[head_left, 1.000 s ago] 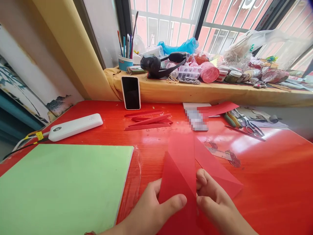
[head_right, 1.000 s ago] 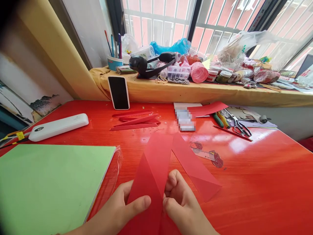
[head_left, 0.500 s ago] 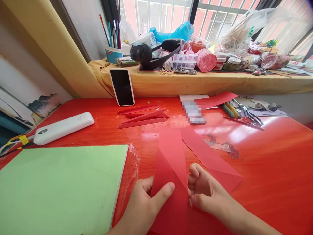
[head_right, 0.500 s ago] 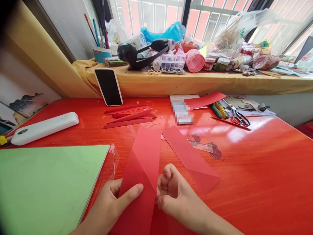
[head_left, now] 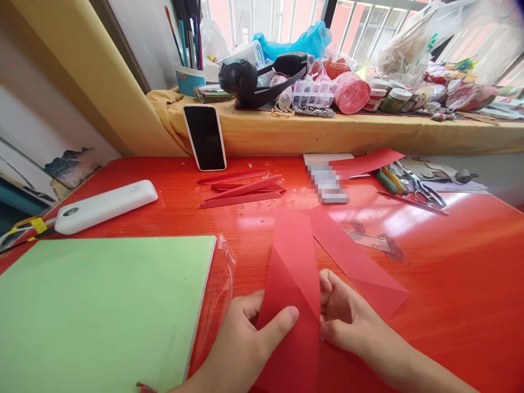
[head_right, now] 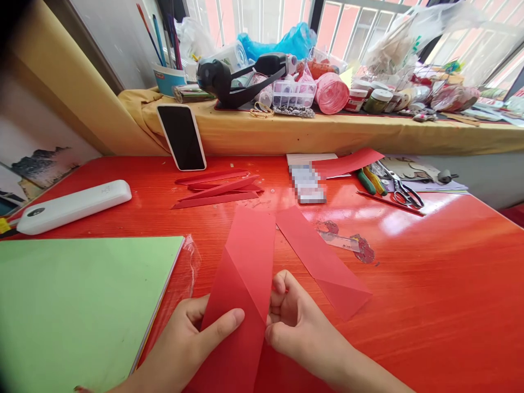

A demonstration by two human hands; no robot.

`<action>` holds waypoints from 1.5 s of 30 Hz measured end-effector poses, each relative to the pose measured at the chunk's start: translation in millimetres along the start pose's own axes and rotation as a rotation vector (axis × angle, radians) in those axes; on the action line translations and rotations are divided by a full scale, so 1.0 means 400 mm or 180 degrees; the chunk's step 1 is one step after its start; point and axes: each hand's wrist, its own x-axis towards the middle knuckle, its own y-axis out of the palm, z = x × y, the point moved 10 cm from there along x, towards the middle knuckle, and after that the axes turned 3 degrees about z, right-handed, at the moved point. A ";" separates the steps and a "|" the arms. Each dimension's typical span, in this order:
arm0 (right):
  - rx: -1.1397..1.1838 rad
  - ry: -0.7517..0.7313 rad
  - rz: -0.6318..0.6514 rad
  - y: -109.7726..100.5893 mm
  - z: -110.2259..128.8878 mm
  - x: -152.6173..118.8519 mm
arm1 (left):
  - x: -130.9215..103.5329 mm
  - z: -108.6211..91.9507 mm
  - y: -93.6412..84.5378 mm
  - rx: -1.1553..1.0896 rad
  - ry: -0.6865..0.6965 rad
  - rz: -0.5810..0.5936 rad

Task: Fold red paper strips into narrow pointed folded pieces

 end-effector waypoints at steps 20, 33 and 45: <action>-0.0822 0.0600 0.0264 0.022 -0.011 0.002 | -0.004 0.009 0.002 0.0375 -0.0214 0.0055; -0.1030 0.0817 0.0157 -0.008 -0.007 -0.005 | 0.002 0.005 0.008 0.0287 -0.0208 0.0073; -0.3203 -0.0821 -0.1073 -0.084 0.199 -0.036 | -0.010 0.018 -0.031 -0.0117 -0.0309 -0.0423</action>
